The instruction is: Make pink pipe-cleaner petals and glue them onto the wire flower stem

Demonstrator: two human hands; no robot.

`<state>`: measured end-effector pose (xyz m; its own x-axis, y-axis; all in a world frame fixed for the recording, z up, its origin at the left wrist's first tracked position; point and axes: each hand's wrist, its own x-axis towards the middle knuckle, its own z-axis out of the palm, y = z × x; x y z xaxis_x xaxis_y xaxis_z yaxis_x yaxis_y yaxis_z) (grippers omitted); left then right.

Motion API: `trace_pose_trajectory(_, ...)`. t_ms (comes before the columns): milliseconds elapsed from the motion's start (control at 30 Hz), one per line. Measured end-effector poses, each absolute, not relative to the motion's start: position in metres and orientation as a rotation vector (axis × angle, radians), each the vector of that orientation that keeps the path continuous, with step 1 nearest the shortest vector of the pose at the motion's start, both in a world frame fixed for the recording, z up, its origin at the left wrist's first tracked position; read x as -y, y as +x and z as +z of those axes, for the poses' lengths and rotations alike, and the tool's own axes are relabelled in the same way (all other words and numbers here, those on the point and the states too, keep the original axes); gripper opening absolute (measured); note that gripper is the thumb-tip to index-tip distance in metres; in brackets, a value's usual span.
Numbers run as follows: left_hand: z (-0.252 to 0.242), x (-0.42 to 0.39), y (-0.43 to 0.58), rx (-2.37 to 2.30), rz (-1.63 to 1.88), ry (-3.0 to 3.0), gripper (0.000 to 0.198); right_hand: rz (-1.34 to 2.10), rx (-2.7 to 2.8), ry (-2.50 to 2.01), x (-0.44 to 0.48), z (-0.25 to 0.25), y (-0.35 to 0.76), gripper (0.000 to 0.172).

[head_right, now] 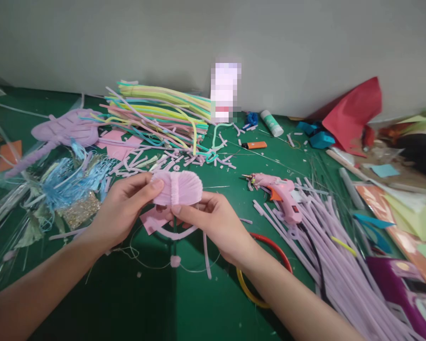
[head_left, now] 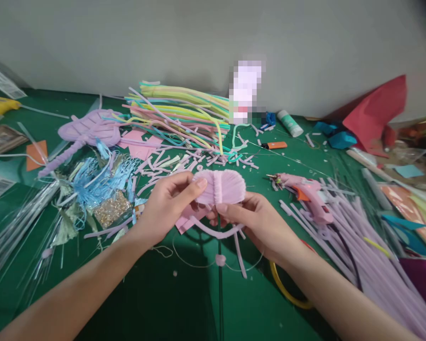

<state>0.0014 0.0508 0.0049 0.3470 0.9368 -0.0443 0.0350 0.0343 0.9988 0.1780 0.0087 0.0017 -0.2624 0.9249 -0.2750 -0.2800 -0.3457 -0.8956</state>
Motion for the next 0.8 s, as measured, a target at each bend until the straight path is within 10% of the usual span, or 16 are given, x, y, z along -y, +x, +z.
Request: trace_pose_trajectory(800,-0.0018,-0.0492,-0.0021,-0.792,0.683,1.103,0.022,1.818,0.982,-1.030,-0.0115,-0.0027,0.1876,0.019)
